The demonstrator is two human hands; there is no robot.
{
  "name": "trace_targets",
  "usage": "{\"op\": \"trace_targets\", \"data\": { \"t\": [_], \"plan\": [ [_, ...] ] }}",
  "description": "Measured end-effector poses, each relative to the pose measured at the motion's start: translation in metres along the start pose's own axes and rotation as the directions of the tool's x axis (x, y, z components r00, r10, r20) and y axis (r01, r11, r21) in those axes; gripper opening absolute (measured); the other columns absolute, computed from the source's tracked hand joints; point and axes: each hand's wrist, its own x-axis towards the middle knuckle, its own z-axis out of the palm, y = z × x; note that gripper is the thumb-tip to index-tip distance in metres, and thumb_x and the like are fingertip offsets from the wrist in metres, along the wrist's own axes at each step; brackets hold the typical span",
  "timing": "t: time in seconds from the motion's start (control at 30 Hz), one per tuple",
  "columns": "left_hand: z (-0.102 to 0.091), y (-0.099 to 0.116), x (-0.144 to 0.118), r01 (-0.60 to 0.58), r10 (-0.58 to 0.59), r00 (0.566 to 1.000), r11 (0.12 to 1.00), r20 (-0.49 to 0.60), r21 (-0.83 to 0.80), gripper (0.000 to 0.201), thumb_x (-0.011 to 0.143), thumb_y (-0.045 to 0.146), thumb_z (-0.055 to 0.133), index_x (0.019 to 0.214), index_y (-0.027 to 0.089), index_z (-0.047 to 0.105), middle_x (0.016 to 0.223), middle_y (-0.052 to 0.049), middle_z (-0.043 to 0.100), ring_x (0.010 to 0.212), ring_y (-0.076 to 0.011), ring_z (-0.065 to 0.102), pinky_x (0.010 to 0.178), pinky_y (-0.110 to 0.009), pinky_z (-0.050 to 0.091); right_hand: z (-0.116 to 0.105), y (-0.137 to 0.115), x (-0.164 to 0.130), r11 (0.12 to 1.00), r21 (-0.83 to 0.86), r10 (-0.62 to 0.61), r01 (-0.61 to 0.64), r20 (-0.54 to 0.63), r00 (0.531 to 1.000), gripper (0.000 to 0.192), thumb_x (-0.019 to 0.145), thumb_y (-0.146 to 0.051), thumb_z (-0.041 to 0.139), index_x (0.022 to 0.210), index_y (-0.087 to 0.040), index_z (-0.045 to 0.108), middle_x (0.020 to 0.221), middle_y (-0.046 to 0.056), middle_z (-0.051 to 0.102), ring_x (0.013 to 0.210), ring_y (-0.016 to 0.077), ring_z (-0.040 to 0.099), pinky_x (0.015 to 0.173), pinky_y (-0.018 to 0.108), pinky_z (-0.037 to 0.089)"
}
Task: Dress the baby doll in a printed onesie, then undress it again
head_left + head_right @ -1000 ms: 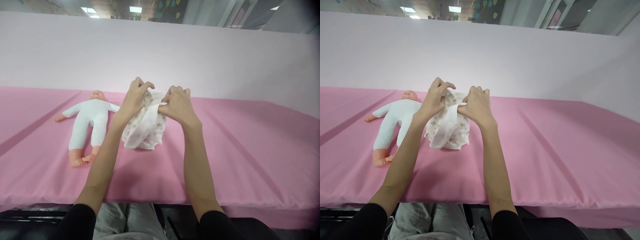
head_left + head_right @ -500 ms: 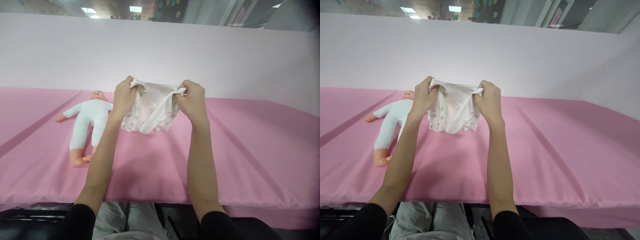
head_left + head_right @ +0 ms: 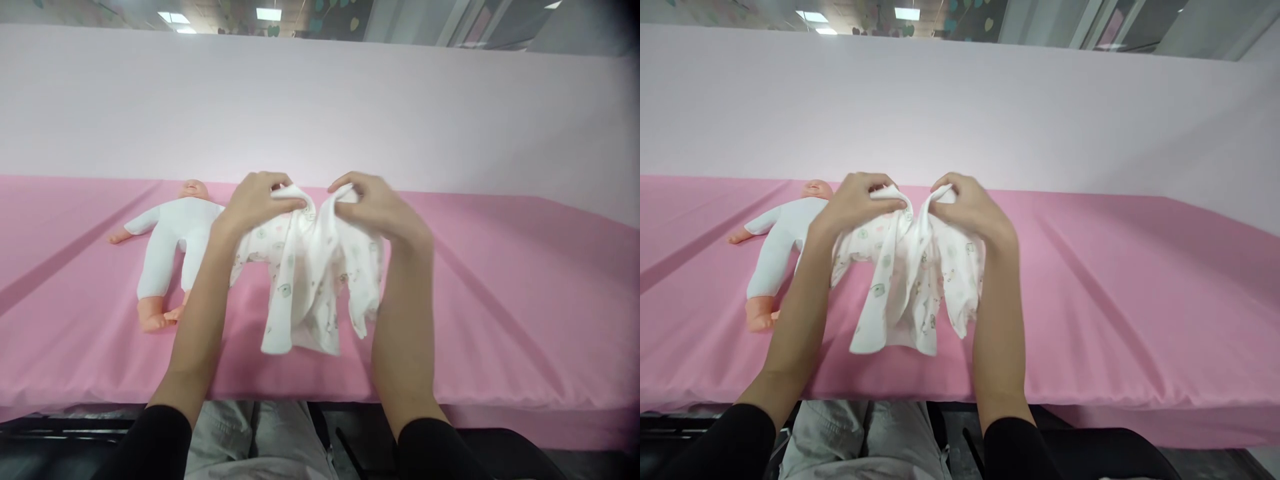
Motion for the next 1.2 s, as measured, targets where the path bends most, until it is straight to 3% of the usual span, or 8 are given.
{"op": "trace_targets", "data": {
  "t": [0.2, 0.37, 0.47, 0.53, 0.67, 0.87, 1.1, 1.2],
  "plan": [
    [0.054, -0.062, 0.018, 0.110, -0.204, 0.900, 0.962, 0.386, 0.251, 0.050, 0.074, 0.039, 0.063, 0.120, 0.019, 0.059, 0.116, -0.009, 0.061, 0.103, -0.0227, 0.057, 0.085, -0.029, 0.044, 0.058, 0.049, 0.036, 0.926, -0.356, 0.219, -0.123, 0.245, 0.944, 0.051, 0.070, -0.027, 0.070, 0.118, -0.014, 0.056, 0.123, 0.015, 0.055, 0.103, 0.0240, 0.057, 0.078, 0.031, 0.046],
    [0.076, -0.060, 0.016, 0.131, -0.177, 0.864, 0.983, 0.472, 0.129, 0.032, 0.082, 0.029, 0.053, 0.108, 0.016, 0.066, 0.108, -0.008, 0.067, 0.093, -0.0183, 0.062, 0.076, -0.024, 0.046, 0.081, 0.058, 0.040, 0.957, -0.177, 0.288, -0.231, 0.455, 0.843, 0.020, 0.079, -0.028, 0.065, 0.091, -0.012, 0.063, 0.093, 0.012, 0.069, 0.073, 0.0173, 0.065, 0.065, 0.026, 0.050],
    [0.095, -0.053, 0.010, 0.137, -0.223, 0.767, 0.973, 0.602, 0.185, 0.033, 0.082, 0.018, 0.047, 0.107, 0.015, 0.067, 0.104, -0.009, 0.069, 0.085, -0.0177, 0.064, 0.071, -0.024, 0.046, 0.100, 0.059, 0.040, 0.920, -0.204, 0.388, -0.334, 0.585, 0.712, 0.024, 0.081, -0.032, 0.065, 0.086, -0.008, 0.064, 0.076, 0.013, 0.070, 0.061, 0.0192, 0.066, 0.057, 0.026, 0.052],
    [0.108, -0.053, 0.005, 0.152, -0.285, 0.719, 0.954, 0.634, 0.257, 0.038, 0.081, 0.016, 0.046, 0.115, 0.017, 0.064, 0.109, -0.009, 0.068, 0.086, -0.0184, 0.064, 0.072, -0.025, 0.047, 0.113, 0.061, 0.039, 0.882, -0.325, 0.471, -0.341, 0.565, 0.678, 0.028, 0.080, -0.033, 0.066, 0.088, -0.006, 0.064, 0.069, 0.014, 0.069, 0.059, 0.0213, 0.066, 0.055, 0.027, 0.052],
    [0.121, -0.058, -0.002, 0.170, -0.334, 0.705, 0.936, 0.625, 0.309, 0.039, 0.085, 0.028, 0.048, 0.122, 0.020, 0.059, 0.116, -0.010, 0.065, 0.096, -0.0216, 0.063, 0.080, -0.029, 0.048, 0.130, 0.068, 0.040, 0.826, -0.469, 0.533, -0.311, 0.471, 0.703, 0.029, 0.080, -0.032, 0.063, 0.094, -0.006, 0.066, 0.073, 0.015, 0.070, 0.065, 0.0230, 0.068, 0.062, 0.030, 0.052],
    [0.131, -0.063, -0.003, 0.155, -0.345, 0.729, 0.924, 0.591, 0.349, 0.047, 0.081, 0.042, 0.054, 0.120, 0.016, 0.055, 0.119, -0.016, 0.061, 0.106, -0.0285, 0.060, 0.087, -0.037, 0.047, 0.131, 0.083, 0.043, 0.775, -0.548, 0.515, -0.315, 0.259, 0.817, 0.047, 0.084, -0.039, 0.056, 0.121, -0.009, 0.058, 0.120, 0.022, 0.061, 0.111, 0.0322, 0.058, 0.084, 0.037, 0.047],
    [0.126, -0.068, 0.000, 0.172, -0.315, 0.726, 0.944, 0.611, 0.282, 0.034, 0.082, 0.029, 0.047, 0.112, 0.018, 0.057, 0.111, -0.010, 0.065, 0.093, -0.0203, 0.063, 0.075, -0.027, 0.049, 0.122, 0.104, 0.043, 0.873, -0.421, 0.416, -0.246, 0.380, 0.826, 0.055, 0.075, -0.010, 0.058, 0.129, -0.021, 0.054, 0.132, 0.008, 0.056, 0.118, 0.0184, 0.054, 0.086, 0.020, 0.042],
    [0.118, -0.076, 0.001, 0.205, -0.345, 0.768, 0.931, 0.540, 0.304, 0.041, 0.080, 0.025, 0.050, 0.119, 0.018, 0.055, 0.119, -0.011, 0.062, 0.103, -0.0206, 0.060, 0.080, -0.026, 0.047, 0.124, 0.109, 0.043, 0.875, -0.406, 0.426, -0.263, 0.391, 0.816, 0.059, 0.071, -0.013, 0.062, 0.129, -0.015, 0.053, 0.128, 0.013, 0.058, 0.110, 0.0210, 0.058, 0.079, 0.021, 0.044]
  ]
}}
